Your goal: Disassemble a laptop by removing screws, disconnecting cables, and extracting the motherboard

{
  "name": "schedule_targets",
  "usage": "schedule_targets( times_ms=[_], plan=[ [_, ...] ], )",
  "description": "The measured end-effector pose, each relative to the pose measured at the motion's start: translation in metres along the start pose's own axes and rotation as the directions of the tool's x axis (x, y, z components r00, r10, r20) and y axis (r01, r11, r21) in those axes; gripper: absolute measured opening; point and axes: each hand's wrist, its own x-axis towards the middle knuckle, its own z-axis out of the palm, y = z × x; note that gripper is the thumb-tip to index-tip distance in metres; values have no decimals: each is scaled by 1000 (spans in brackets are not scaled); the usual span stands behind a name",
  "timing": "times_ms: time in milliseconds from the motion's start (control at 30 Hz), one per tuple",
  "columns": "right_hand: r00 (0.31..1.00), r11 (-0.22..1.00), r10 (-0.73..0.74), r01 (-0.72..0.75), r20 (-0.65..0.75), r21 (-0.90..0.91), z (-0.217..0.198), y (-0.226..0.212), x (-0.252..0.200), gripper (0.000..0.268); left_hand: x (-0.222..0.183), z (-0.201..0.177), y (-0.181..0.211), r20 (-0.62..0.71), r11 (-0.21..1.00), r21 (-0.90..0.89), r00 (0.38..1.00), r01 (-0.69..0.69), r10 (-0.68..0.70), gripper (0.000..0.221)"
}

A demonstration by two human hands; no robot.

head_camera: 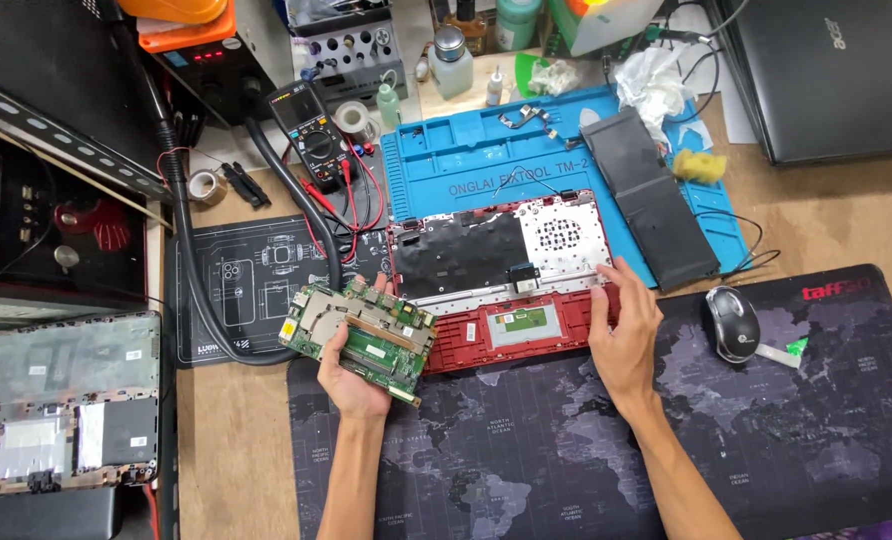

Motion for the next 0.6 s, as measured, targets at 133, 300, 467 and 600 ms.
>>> schedule_targets(
  times_ms=[133, 300, 467, 600],
  plan=[
    [999, 998, 26, -28, -29, -54, 6, 5, -4, 30, 2, 50, 5, -473, 1000, 4, 881, 16, -12, 51],
    [998, 996, 51, -49, 21, -73, 6, -1, -3, 32, 2, 20, 2, -487, 1000, 3, 873, 22, -17, 41],
    [991, 988, 132, -133, 18, 75, -7, -4, 4, 31, 1, 16, 1, -490, 999, 17, 871, 34, -21, 40],
    [935, 886, 339, -356, 109, 296, -19, -8, 18, 37, 0, -7, 3, -401, 991, 122, 916, 55, -1, 48]
  ],
)
